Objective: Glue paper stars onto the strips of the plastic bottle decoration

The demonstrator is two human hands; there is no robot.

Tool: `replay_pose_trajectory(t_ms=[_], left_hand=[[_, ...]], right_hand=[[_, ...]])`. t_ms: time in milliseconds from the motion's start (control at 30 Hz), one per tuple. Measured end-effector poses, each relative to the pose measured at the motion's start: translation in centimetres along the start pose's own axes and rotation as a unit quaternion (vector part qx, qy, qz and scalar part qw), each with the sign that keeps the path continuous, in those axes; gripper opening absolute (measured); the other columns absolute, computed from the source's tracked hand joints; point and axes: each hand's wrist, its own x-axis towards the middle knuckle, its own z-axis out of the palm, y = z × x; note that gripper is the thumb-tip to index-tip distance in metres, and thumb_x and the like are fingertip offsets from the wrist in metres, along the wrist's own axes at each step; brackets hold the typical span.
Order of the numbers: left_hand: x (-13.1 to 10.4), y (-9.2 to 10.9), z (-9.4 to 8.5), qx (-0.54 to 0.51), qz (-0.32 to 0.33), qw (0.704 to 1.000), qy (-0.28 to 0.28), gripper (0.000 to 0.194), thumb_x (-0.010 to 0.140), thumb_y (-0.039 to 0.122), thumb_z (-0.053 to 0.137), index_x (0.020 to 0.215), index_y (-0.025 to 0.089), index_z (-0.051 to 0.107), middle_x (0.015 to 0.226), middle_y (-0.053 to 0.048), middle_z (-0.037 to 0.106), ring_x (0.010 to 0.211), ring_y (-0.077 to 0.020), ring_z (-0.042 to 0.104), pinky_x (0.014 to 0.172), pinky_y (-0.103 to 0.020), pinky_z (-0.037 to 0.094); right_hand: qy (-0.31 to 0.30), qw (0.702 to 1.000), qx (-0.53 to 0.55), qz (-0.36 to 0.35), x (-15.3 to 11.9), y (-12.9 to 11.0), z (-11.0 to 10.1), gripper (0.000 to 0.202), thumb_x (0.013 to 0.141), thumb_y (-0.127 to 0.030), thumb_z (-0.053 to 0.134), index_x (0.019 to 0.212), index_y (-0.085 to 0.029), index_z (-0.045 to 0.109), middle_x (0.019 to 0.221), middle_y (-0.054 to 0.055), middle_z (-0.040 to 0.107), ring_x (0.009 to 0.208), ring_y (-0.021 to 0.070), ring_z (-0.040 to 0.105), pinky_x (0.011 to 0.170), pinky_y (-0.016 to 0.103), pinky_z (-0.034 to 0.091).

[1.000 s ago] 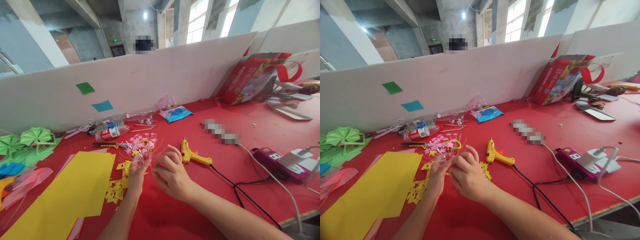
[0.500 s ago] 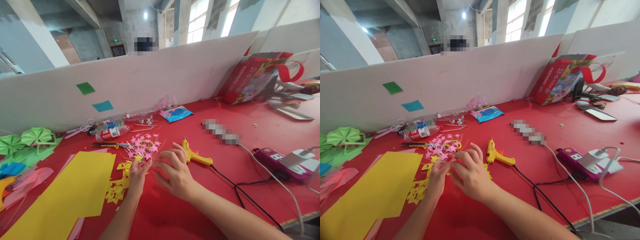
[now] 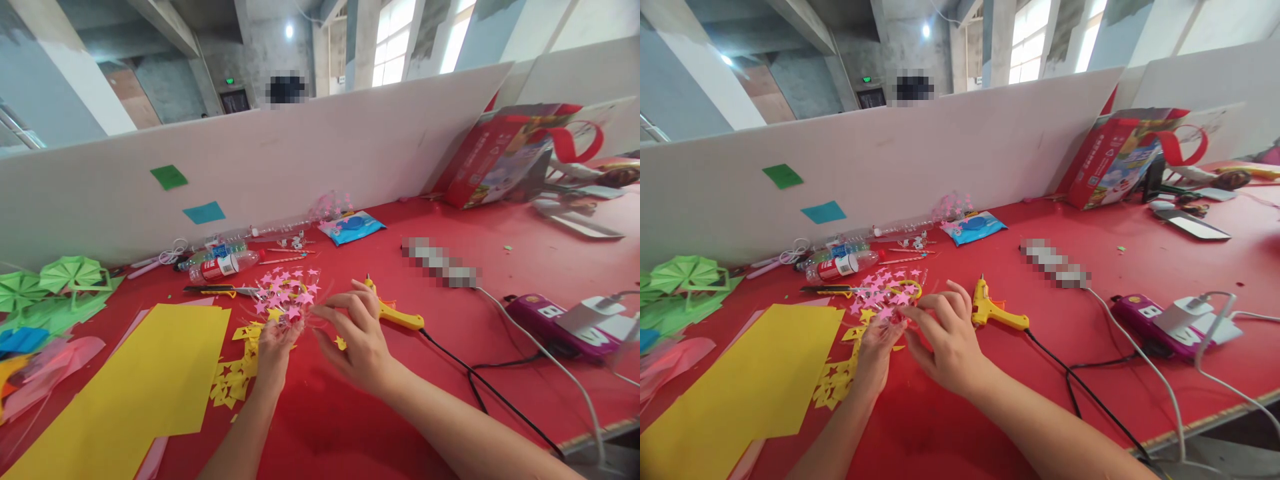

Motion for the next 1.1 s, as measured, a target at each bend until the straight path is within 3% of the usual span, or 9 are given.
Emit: replay_pose_trajectory(t_ms=[133, 433, 633, 933, 1100], left_hand=[[0.1, -0.4, -0.3, 0.014, -0.014, 1.0, 0.009, 0.04, 0.062, 0.041, 0.078, 0.088, 0.018, 0.059, 0.081, -0.002, 0.068, 0.083, -0.0183, 0.066, 0.077, -0.028, 0.048], [0.3, -0.4, -0.2, -0.002, 0.007, 1.0, -0.016, 0.038, 0.066, 0.039, 0.076, 0.093, 0.017, 0.061, 0.089, -0.005, 0.071, 0.087, -0.0208, 0.066, 0.078, -0.03, 0.049], [0.4, -0.2, -0.1, -0.046, 0.036, 0.997, -0.056, 0.033, 0.067, 0.033, 0.075, 0.094, 0.017, 0.065, 0.092, -0.005, 0.072, 0.086, -0.0197, 0.066, 0.08, -0.03, 0.049], [0.4, 0.5, -0.1, -0.05, 0.044, 0.997, -0.047, 0.032, 0.068, 0.033, 0.075, 0.096, 0.017, 0.069, 0.095, -0.005, 0.072, 0.091, -0.02, 0.065, 0.086, -0.032, 0.047], [0.4, 0.5, 0.1, -0.047, 0.036, 0.997, -0.055, 0.032, 0.067, 0.033, 0.076, 0.093, 0.017, 0.068, 0.087, -0.003, 0.071, 0.087, -0.0192, 0.065, 0.082, -0.031, 0.049]], right_hand=[[-0.009, 1.0, -0.009, -0.015, -0.1, -0.1, 0.0, 0.028, 0.083, -0.016, 0.059, 0.11, -0.021, 0.062, 0.092, 0.005, 0.06, 0.088, 0.0196, 0.052, 0.1, 0.047, 0.035], [-0.017, 0.999, 0.028, -0.04, -0.1, -0.3, 0.0, 0.009, 0.084, -0.014, 0.055, 0.085, -0.022, 0.06, 0.085, 0.001, 0.063, 0.083, 0.016, 0.053, 0.106, 0.048, 0.033], [-0.049, 0.993, 0.065, -0.089, -0.2, -0.3, 0.1, 0.014, 0.087, -0.009, 0.049, 0.088, -0.02, 0.057, 0.087, 0.0, 0.071, 0.096, 0.0166, 0.057, 0.115, 0.05, 0.021], [-0.084, 0.991, 0.06, -0.084, -0.3, -0.3, 0.3, 0.017, 0.088, -0.008, 0.044, 0.083, -0.02, 0.055, 0.072, -0.002, 0.064, 0.079, 0.0127, 0.058, 0.113, 0.049, 0.026], [-0.051, 0.993, 0.064, -0.08, -0.3, -0.2, 0.3, 0.013, 0.087, -0.009, 0.049, 0.086, -0.02, 0.056, 0.074, -0.002, 0.067, 0.083, 0.0142, 0.059, 0.114, 0.047, 0.024]])
